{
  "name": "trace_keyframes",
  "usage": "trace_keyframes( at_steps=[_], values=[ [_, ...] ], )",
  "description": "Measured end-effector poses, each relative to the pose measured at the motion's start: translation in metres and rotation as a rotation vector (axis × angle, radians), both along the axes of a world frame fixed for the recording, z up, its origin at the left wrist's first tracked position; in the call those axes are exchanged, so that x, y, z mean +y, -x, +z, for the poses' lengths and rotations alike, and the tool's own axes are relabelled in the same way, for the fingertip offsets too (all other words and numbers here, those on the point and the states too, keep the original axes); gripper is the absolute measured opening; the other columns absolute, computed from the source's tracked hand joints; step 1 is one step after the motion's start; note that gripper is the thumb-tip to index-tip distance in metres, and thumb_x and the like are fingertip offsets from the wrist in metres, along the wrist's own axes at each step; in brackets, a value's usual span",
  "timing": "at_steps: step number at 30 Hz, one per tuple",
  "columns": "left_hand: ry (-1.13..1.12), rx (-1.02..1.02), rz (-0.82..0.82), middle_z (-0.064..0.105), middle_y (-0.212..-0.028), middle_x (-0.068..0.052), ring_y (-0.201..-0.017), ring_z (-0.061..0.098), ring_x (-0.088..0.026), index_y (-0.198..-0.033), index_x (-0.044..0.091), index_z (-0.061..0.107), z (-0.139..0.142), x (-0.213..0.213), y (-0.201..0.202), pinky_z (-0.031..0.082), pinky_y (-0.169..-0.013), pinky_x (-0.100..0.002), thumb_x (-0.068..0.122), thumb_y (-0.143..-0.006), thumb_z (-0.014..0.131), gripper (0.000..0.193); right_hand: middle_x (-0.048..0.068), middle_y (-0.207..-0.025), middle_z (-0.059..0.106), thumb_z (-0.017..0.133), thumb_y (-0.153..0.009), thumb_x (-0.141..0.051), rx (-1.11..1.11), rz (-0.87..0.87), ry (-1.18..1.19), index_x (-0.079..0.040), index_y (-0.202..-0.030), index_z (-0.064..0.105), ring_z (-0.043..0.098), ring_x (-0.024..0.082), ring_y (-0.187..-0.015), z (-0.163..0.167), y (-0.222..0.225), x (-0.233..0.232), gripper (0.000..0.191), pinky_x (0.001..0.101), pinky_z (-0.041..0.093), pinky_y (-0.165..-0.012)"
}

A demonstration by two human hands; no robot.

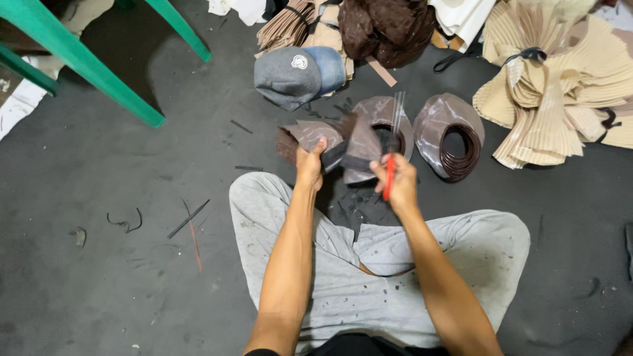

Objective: The person sits on the floor and cuts dark strip material into shorter pieces with red-handled shears. They stretch each cut strip across shiny brown fabric pieces, fitting the strip over the piece and setting the finished piece aside with others on the floor.

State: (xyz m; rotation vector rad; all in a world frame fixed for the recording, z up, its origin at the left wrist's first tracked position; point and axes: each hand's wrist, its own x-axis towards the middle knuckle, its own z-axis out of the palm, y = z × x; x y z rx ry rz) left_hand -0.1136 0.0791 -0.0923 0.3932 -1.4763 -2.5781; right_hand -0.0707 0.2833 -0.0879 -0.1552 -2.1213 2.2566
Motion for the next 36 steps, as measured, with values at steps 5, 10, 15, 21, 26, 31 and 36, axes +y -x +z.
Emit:
trace_keyframes(
  at_steps=[5,10,15,21,26,31,36],
  values=[
    [0.987,-0.075,0.159,0.072,-0.116,-0.025,-0.113,0.067,-0.042,-0.133,0.0,0.059,-0.017,0.006,-0.001,0.052,-0.095,-0.045,0.02,-0.097,0.072,0.043,0.004,-0.077,0.063,0.078,-0.091,-0.006,0.162,-0.161,0.191,-0.001,-0.11,0.062,0.055,0.012,-0.049,0.056,-0.014,0.037,0.025,0.0274,0.045,-0.046],
    [1.327,-0.161,-0.47,0.066,-0.122,-0.025,-0.117,0.061,-0.042,-0.136,0.002,0.054,-0.022,0.036,-0.015,0.048,-0.099,-0.048,0.026,-0.084,0.08,0.063,0.007,-0.08,0.063,0.075,-0.098,-0.002,0.345,-0.153,0.086,0.005,-0.114,0.061,0.057,0.013,-0.055,0.125,-0.036,0.064,0.022,0.0279,0.047,-0.053],
    [0.971,0.219,-0.192,0.069,-0.122,-0.019,-0.111,0.064,-0.035,-0.137,-0.001,0.059,0.029,0.046,-0.037,0.049,-0.096,-0.042,0.027,-0.098,0.072,0.05,0.007,-0.084,0.064,0.076,-0.093,-0.004,0.253,-0.122,-0.109,0.005,-0.114,0.06,0.057,0.011,-0.053,0.155,-0.057,0.07,0.028,0.0264,0.047,-0.047],
    [-0.016,0.216,-0.467,0.071,-0.118,-0.007,-0.105,0.065,-0.012,-0.126,-0.003,0.067,0.1,0.057,-0.116,0.052,-0.096,-0.029,0.012,-0.099,0.072,0.031,0.003,-0.081,0.066,0.077,-0.09,-0.009,0.124,0.103,-0.233,-0.002,-0.116,0.065,0.063,0.007,-0.061,0.138,-0.073,0.053,0.029,0.0237,0.049,-0.055],
    [-0.3,0.166,-0.137,0.072,-0.115,-0.008,-0.103,0.068,-0.014,-0.123,-0.001,0.065,0.135,0.035,-0.138,0.054,-0.094,-0.031,0.008,-0.098,0.071,0.027,0.007,-0.07,0.06,0.074,-0.097,-0.018,-0.007,0.097,-0.446,0.0,-0.107,0.062,0.053,0.012,-0.057,0.139,-0.08,0.058,0.024,0.0296,0.043,-0.053],
    [-0.255,0.19,-0.09,0.068,-0.12,-0.006,-0.106,0.066,-0.013,-0.132,0.001,0.058,0.154,0.021,-0.145,0.052,-0.095,-0.029,-0.002,-0.092,0.073,0.043,0.004,-0.059,0.061,0.068,-0.091,-0.024,-0.301,0.328,-0.365,-0.005,-0.102,0.064,0.057,0.012,-0.049,0.152,-0.116,0.052,0.022,0.0303,0.043,-0.046],
    [-0.292,0.21,-0.078,0.067,-0.123,-0.007,-0.11,0.066,-0.013,-0.134,-0.001,0.057,0.164,0.023,-0.15,0.052,-0.099,-0.029,-0.004,-0.094,0.069,0.042,0.002,-0.061,0.064,0.068,-0.091,-0.025,-0.003,0.229,-0.531,-0.005,-0.098,0.058,0.062,0.011,-0.054,0.154,-0.141,0.051,0.024,0.0299,0.048,-0.051]
  ],
)
